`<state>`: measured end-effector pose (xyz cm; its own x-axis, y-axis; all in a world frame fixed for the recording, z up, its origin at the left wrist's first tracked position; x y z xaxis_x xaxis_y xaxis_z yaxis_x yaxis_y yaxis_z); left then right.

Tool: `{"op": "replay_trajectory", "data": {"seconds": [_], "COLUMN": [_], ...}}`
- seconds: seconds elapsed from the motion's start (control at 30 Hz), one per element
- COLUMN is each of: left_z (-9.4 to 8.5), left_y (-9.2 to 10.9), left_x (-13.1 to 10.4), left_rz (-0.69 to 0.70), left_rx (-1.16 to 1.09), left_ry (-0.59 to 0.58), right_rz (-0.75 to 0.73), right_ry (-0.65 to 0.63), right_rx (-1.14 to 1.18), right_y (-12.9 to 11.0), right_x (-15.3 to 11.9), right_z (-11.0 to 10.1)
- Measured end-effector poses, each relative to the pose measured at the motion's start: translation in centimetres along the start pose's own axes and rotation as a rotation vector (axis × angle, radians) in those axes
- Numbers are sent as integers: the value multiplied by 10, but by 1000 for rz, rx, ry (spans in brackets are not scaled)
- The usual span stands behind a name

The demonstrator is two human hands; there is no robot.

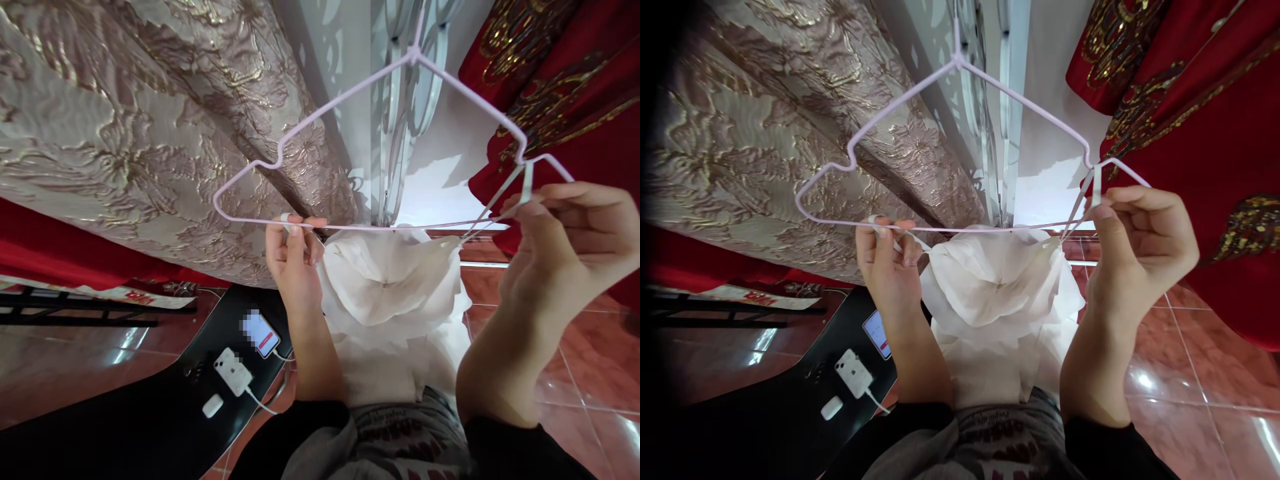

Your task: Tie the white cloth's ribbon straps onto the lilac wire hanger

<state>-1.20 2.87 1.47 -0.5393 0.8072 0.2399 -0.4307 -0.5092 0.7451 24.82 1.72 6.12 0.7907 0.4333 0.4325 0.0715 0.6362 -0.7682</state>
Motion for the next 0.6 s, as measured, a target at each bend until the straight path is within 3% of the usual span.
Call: {"op": "replay_trajectory", "data": {"seconds": [0.07,0.17,0.23,0.4,0.5,0.6], "left_z": [-1,-1,-2,0,-1,-1], "left_y": [-1,-1,0,1,1,1], "left_x": [1,2,3,2,2,1], "left_rz": [1,8,13,35,38,34], "left_rx": [-3,-3,10,51,84,95], "left_ry": [1,3,5,20,37,37], "right_rz": [154,424,493,248,14,-127], "right_ry": [-81,-307,-406,-405,-300,-280], "right_rx": [-1,-82,-143,-64,103,99], "right_y": [2,1,-5,-22,-15,1], "right_x": [0,-1,-3,0,14,27], "right_z": [-1,-5,-6,14,25,13]}}
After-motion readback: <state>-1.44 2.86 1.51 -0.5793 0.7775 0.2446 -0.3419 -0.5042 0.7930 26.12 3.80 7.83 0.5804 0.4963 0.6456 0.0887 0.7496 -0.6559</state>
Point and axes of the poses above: each hand's wrist, its own x-axis towards the middle knuckle, its own z-axis out of the palm, y = z × x, the point moved 2 cm from there along x, towards the middle knuckle, and after that the axes turned 11 degrees about y, right-handed, at the moved point
